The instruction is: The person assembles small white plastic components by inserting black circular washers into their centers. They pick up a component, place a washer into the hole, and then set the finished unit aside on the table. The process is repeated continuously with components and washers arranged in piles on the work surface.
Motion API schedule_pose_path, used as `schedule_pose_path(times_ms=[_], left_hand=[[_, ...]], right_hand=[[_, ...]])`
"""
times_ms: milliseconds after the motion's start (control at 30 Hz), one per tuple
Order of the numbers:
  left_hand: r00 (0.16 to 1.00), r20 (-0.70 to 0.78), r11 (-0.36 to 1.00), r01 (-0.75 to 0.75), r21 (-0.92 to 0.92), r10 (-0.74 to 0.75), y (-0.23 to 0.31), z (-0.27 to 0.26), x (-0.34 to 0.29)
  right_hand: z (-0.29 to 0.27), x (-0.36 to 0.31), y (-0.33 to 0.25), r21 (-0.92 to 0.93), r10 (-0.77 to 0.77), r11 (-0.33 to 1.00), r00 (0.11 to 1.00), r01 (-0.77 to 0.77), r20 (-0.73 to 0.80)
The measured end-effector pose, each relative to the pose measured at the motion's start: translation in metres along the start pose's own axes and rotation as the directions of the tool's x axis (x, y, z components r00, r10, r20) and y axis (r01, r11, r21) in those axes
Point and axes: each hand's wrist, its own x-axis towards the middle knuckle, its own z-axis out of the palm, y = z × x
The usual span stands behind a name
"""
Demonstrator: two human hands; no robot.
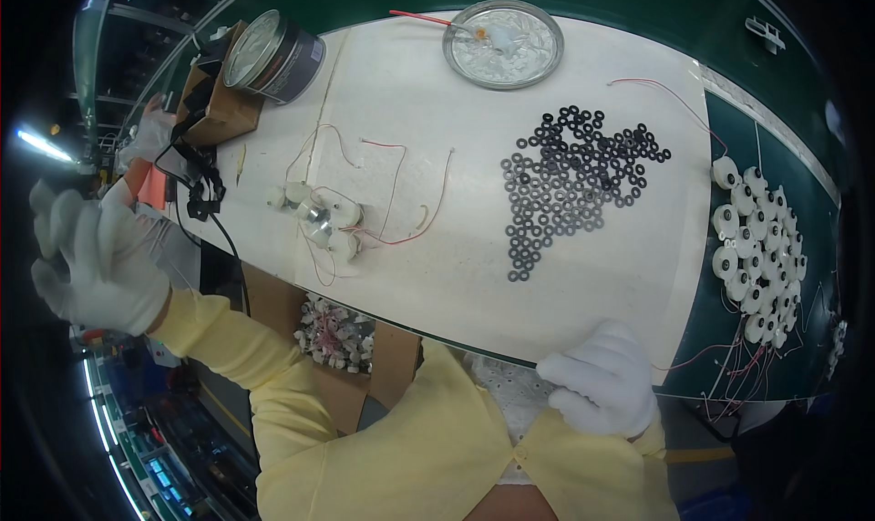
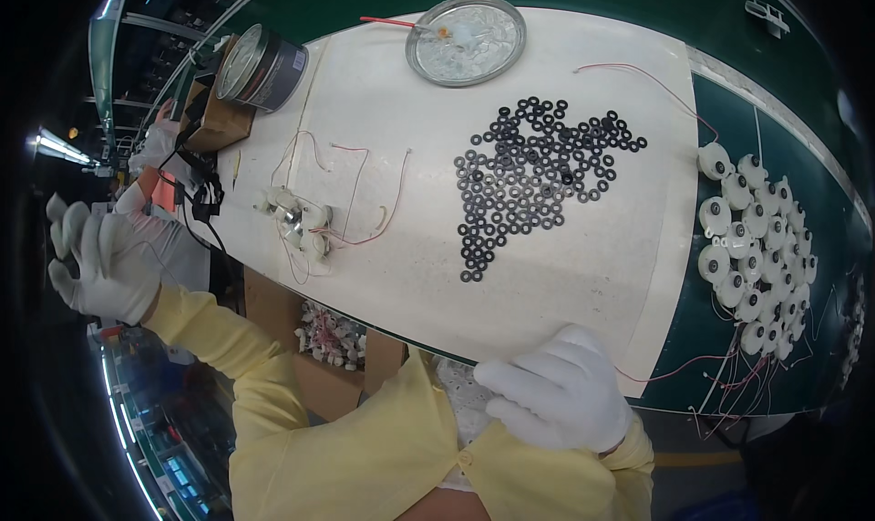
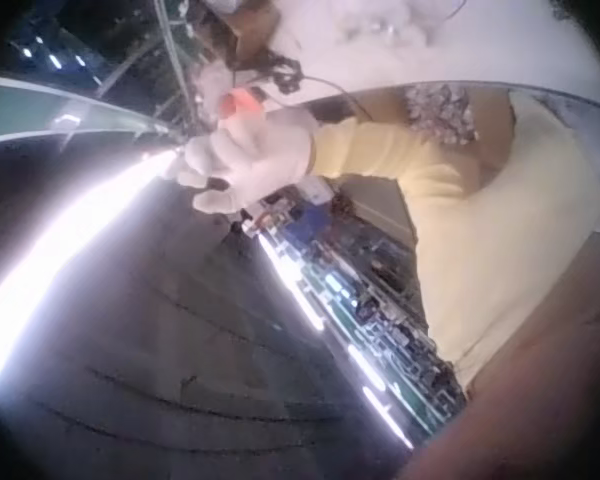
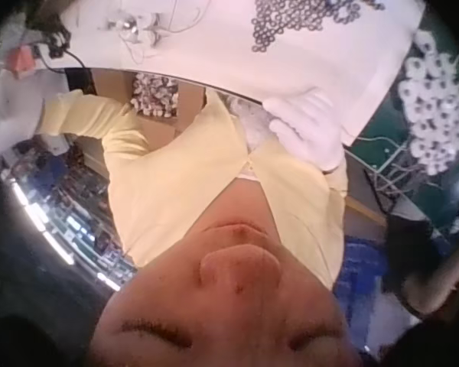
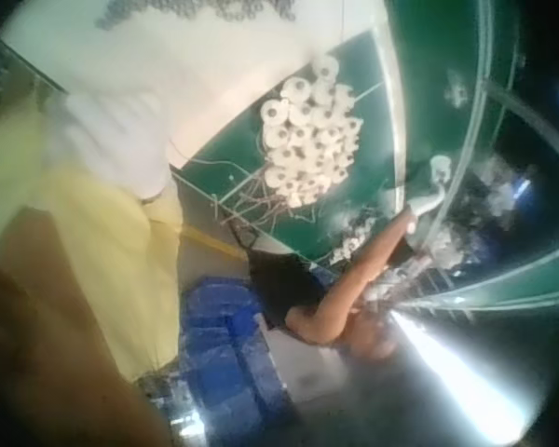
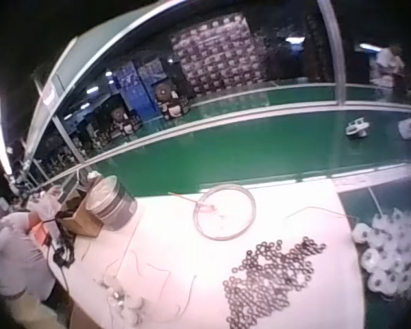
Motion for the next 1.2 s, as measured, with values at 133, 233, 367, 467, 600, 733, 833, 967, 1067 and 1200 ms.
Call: schedule_pose_path(times_ms=[133, 233, 367, 467, 600, 733, 833, 967, 1067, 1200], left_hand=[[0.99, 0.056, 0.966, 0.111, 0.234, -0.128, -0.058, 0.035, -0.03], [0.933, 0.037, 0.651, 0.22, 0.726, -0.357, -0.143, 0.057, -0.072], [0.783, 0.041, 0.438, 0.303, 0.847, -0.621, -0.178, 0.052, -0.101], [0.851, 0.122, 0.226, -0.004, 0.974, -0.512, -0.186, 0.05, -0.097], [0.889, 0.218, 0.032, -0.225, 0.974, -0.403, -0.202, 0.038, -0.111], [0.867, 0.17, -0.199, -0.29, 0.936, -0.468, -0.2, 0.045, -0.111], [0.858, 0.08, -0.134, -0.17, 0.976, -0.508, -0.204, 0.04, -0.112], [0.91, 0.089, 0.062, -0.07, 0.996, -0.405, -0.218, 0.039, -0.104], [0.896, -0.017, 0.119, 0.078, 0.99, -0.445, -0.223, 0.043, -0.097], [0.9, 0.009, 0.158, 0.067, 0.985, -0.436, -0.231, 0.042, -0.095]], right_hand=[[0.002, 0.002, 0.0, 0.0, -0.015, 1.0, 1.0, 0.015, -0.007], [0.004, -0.003, 0.003, -0.025, 0.009, 1.0, 1.0, -0.01, -0.021], [0.004, 0.003, 0.001, 0.0, -0.041, 0.999, 0.999, 0.041, -0.036], [0.006, 0.001, 0.001, -0.013, -0.045, 0.999, 0.997, 0.044, -0.063], [0.006, -0.001, 0.002, -0.027, -0.047, 0.999, 0.997, 0.046, -0.058], [0.006, 0.0, 0.001, -0.035, -0.027, 0.999, 0.999, 0.025, -0.045], [0.008, -0.002, 0.002, -0.038, -0.032, 0.999, 0.996, 0.029, -0.082], [0.007, -0.002, 0.001, -0.027, -0.024, 0.999, 0.998, 0.023, -0.051], [0.007, -0.001, 0.001, -0.028, -0.026, 0.999, 0.997, 0.024, -0.071], [0.007, -0.002, 0.001, -0.036, -0.025, 0.999, 0.997, 0.023, -0.074]])
